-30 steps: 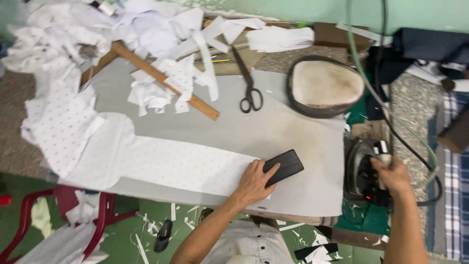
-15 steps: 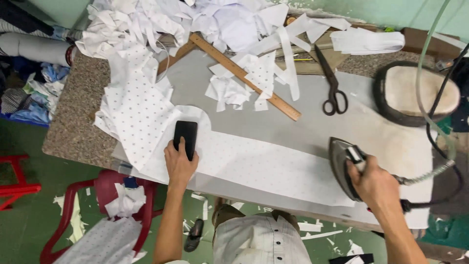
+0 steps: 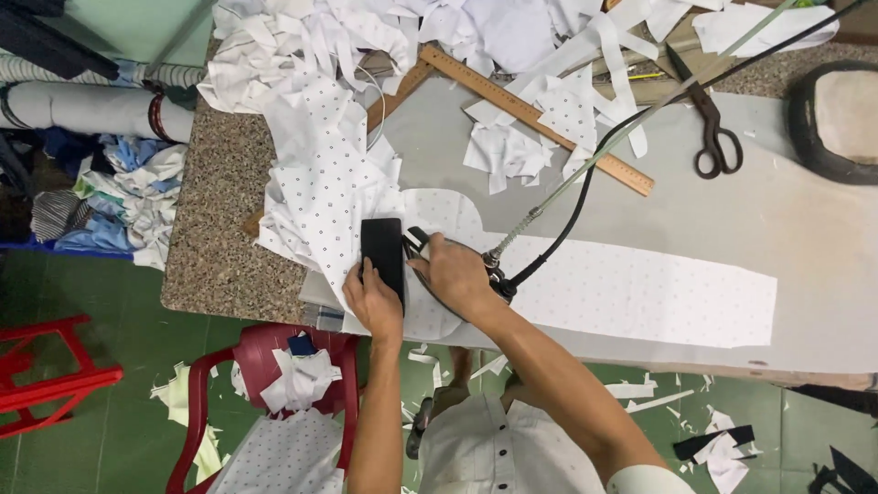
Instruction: The person irons a long strip of white patterned fabric on a work table using a steam iron. They smooth the fabric with their hands, move a phone aside to access the surface, and repeatedly pass the iron over the material to flatten it.
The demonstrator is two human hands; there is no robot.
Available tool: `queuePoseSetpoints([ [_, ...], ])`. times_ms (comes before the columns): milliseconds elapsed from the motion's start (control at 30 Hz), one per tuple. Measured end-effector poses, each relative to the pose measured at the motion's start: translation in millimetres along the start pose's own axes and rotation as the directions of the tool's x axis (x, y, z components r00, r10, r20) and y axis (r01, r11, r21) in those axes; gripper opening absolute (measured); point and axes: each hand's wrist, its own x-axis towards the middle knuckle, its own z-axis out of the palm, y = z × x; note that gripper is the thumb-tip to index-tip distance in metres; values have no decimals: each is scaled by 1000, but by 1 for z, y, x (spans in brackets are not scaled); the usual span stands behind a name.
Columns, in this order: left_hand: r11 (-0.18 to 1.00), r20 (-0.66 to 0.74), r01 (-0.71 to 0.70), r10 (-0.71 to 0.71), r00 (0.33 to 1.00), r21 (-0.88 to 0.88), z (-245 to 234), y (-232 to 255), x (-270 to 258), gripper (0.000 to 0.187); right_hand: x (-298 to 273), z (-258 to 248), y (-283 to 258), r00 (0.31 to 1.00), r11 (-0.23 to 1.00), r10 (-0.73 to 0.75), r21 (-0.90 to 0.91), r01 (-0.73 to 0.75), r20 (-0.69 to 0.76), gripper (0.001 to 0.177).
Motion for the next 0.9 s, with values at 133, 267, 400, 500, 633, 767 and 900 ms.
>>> queuePoseSetpoints([
  [133,1000,36,1,-2,999,4,-2,3,1,24,4,3,4,993,998,58,29,-56,-102,46],
  [267,998,67,9,-13,998,56,-4,7,2,24,-7,-8,19,971,990,138,-13,-143,-196,44],
  [400,992,76,-24,14,997,125,-1,5,0,29,-33,-39,38,961,973,229,29,-227,-153,43],
  [500,993,92,-47,37,995,108,-6,11,5,33,-37,-34,82,941,955,295,28,-294,-169,44],
  [633,989,89,-91,81,993,115,-11,14,5,42,-65,-53,124,903,923,384,60,-380,-194,46],
  [767,964,106,-200,183,977,174,-14,18,6,55,-97,-68,176,848,877,480,94,-471,-225,47],
  [900,960,209,-265,242,948,92,-14,15,4,62,-117,-51,257,786,825,565,171,-538,-252,52],
])
